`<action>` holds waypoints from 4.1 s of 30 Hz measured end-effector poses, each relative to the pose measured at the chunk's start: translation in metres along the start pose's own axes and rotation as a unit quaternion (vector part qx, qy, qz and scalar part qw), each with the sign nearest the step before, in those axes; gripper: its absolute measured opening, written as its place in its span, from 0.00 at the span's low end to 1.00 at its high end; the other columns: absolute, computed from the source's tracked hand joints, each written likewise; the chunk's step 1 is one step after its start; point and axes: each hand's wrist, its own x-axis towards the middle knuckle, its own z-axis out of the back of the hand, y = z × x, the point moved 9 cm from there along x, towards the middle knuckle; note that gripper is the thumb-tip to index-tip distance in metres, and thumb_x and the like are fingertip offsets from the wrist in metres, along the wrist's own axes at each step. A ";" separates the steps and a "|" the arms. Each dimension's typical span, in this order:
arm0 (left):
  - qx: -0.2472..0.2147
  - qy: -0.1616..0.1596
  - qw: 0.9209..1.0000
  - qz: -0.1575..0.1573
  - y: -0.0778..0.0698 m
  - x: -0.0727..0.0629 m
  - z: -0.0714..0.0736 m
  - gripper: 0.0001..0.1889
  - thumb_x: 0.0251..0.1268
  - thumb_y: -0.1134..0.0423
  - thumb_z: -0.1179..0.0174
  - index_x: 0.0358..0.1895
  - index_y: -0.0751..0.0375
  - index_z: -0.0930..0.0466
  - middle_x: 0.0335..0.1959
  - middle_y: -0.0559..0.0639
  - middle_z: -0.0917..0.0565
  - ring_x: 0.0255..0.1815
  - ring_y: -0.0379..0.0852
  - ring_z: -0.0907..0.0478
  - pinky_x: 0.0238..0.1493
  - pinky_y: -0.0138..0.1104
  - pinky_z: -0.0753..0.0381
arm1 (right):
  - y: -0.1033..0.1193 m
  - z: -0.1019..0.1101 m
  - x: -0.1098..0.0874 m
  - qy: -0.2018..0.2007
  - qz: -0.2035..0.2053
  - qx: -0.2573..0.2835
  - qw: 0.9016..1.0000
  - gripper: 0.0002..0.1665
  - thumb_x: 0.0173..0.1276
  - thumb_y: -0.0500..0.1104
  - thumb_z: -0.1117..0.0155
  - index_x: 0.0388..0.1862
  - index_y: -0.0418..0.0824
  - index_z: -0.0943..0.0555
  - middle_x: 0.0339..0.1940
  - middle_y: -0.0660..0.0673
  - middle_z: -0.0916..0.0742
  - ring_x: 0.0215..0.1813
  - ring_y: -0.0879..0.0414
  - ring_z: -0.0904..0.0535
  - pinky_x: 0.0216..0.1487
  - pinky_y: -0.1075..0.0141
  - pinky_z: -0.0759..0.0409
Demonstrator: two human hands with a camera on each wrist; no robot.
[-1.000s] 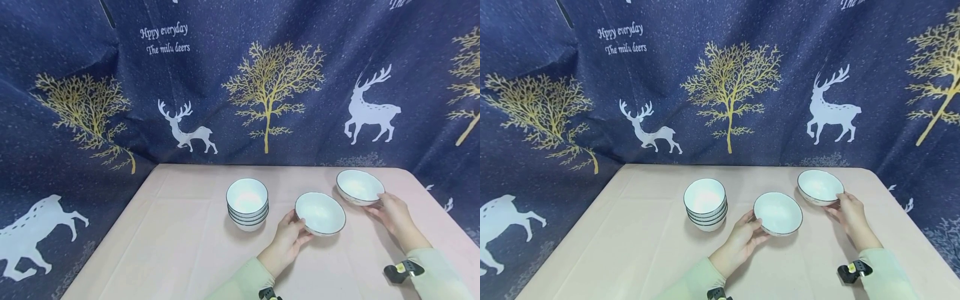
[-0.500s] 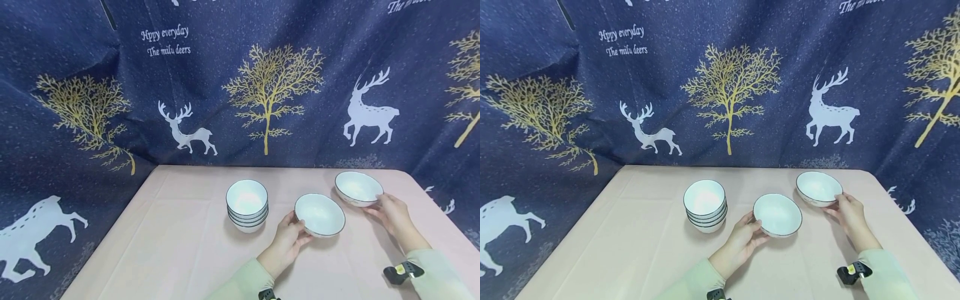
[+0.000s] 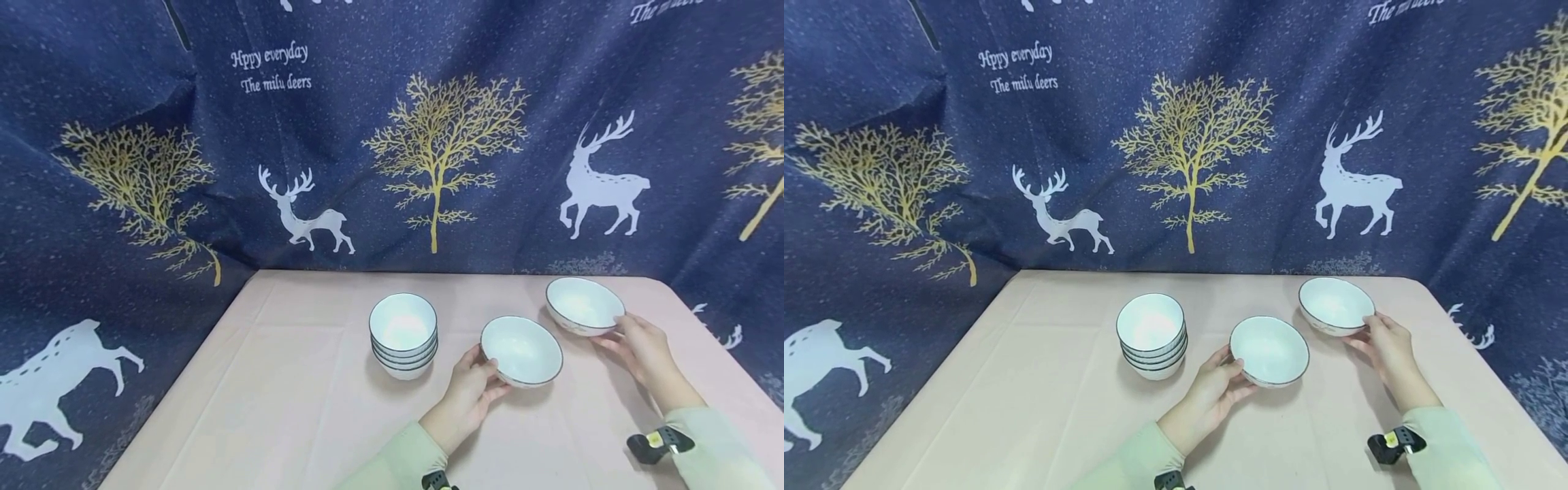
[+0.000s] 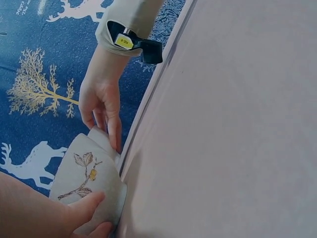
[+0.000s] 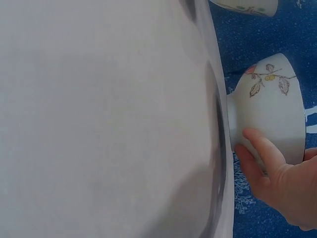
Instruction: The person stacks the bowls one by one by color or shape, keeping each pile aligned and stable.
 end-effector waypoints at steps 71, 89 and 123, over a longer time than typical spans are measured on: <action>-0.004 0.025 1.000 -0.003 -0.002 -0.001 -0.002 0.31 0.67 0.74 0.51 0.73 0.70 0.49 0.70 0.72 0.48 0.61 0.63 0.29 0.58 0.54 0.21 | 0.053 -0.051 -0.029 0.164 0.116 0.099 0.975 0.20 0.74 0.29 0.56 0.41 0.44 0.16 0.43 0.52 0.14 0.41 0.56 0.15 0.42 0.60 0.11; -0.002 0.027 1.000 0.010 -0.001 0.000 -0.002 0.31 0.68 0.73 0.52 0.73 0.69 0.49 0.70 0.71 0.46 0.64 0.66 0.32 0.59 0.53 0.21 | 0.047 -0.070 -0.033 0.170 0.102 0.051 0.979 0.17 0.74 0.33 0.52 0.44 0.51 0.18 0.45 0.56 0.16 0.43 0.57 0.15 0.44 0.61 0.12; -0.003 0.020 1.000 0.013 0.000 0.000 -0.001 0.32 0.68 0.73 0.51 0.74 0.68 0.50 0.72 0.71 0.50 0.65 0.69 0.35 0.60 0.58 0.24 | 0.024 -0.088 -0.043 0.149 0.060 -0.054 0.986 0.16 0.74 0.37 0.47 0.42 0.59 0.20 0.41 0.58 0.16 0.38 0.56 0.15 0.41 0.61 0.11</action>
